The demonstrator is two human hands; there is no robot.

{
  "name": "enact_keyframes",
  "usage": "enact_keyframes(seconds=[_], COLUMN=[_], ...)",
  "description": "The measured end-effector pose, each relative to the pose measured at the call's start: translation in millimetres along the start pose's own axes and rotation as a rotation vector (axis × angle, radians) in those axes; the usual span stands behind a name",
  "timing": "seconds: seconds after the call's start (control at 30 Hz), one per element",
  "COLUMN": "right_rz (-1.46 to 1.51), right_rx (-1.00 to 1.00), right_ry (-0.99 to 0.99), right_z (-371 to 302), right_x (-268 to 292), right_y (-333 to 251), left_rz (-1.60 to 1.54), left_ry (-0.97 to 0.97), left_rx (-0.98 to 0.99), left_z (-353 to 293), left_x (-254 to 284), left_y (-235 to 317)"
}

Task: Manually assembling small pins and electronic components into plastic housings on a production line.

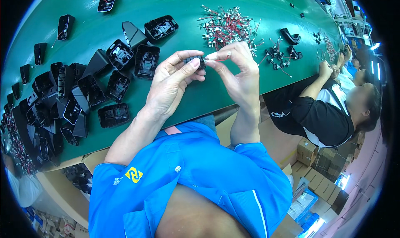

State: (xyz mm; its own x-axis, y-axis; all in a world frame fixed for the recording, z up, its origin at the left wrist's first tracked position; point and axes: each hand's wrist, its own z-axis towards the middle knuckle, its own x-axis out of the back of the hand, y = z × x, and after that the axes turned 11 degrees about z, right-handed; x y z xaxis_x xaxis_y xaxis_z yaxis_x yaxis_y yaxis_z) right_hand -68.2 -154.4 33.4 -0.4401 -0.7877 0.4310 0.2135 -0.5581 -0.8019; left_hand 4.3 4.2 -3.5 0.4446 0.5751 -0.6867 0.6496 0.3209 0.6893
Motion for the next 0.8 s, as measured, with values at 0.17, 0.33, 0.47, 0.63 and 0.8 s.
enact_keyframes(seconds=[0.17, 0.33, 0.47, 0.63, 0.8], right_rz=[0.041, 0.183, 0.302, 0.388, -0.145], right_rx=[0.002, -0.019, -0.061, -0.114, -0.138], right_ry=[-0.008, 0.035, 0.089, 0.110, 0.446], right_z=[-2, -9, -18, -34, -27], right_x=[-2, -5, -10, -16, 24], right_y=[6, 14, 14, 13, 28], left_rz=[0.056, 0.092, 0.090, 0.092, 0.099], left_ry=[0.004, 0.011, 0.005, 0.021, 0.079], left_rx=[0.000, 0.007, 0.001, 0.013, 0.054], left_z=[-1, -2, 0, -1, -1], left_x=[3, -2, -5, -5, -4], left_y=[0, 2, 1, -3, -3])
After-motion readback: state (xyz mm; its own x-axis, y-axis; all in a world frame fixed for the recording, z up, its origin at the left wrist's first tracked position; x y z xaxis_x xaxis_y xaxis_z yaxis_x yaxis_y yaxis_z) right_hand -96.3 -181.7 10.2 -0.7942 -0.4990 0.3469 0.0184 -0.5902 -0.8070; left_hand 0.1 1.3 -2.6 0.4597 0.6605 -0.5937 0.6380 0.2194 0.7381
